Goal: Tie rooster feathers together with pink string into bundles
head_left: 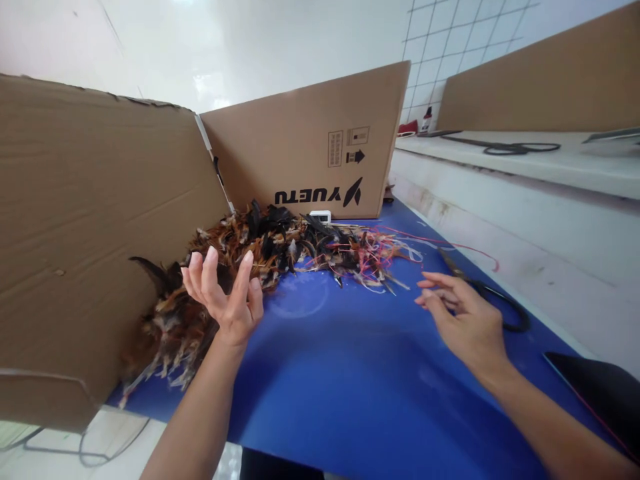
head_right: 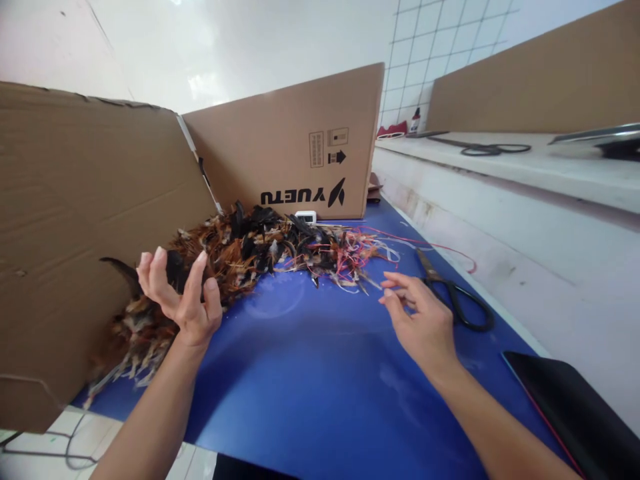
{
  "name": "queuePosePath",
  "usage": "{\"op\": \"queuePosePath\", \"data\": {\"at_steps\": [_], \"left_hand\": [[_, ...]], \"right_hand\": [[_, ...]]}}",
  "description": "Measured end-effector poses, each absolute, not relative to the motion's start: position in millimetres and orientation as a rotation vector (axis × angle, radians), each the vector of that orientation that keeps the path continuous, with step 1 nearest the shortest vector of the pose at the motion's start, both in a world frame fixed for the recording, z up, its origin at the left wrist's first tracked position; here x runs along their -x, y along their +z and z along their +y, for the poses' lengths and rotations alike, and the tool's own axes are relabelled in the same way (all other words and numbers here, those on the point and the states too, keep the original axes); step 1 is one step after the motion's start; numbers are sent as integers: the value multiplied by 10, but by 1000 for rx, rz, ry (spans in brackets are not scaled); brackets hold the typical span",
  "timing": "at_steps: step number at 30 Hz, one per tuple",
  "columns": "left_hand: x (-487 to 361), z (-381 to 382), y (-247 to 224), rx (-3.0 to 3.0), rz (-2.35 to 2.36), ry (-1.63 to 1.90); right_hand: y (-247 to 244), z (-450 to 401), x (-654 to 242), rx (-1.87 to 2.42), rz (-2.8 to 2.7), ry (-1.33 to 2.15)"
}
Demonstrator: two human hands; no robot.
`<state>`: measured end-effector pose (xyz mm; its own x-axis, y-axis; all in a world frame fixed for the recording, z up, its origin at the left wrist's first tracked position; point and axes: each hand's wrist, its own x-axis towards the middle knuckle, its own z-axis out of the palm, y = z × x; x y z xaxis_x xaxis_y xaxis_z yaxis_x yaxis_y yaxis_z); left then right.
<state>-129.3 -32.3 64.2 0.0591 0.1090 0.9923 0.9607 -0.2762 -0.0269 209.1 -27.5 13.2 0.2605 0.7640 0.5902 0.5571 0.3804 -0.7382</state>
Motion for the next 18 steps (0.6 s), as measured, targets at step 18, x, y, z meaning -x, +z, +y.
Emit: {"op": "queuePosePath", "data": {"at_steps": [18], "left_hand": [[1160,-253,515,1843,-1019,-1279]], "right_hand": [[69,-171,-2196,1282,-1447,39]]}}
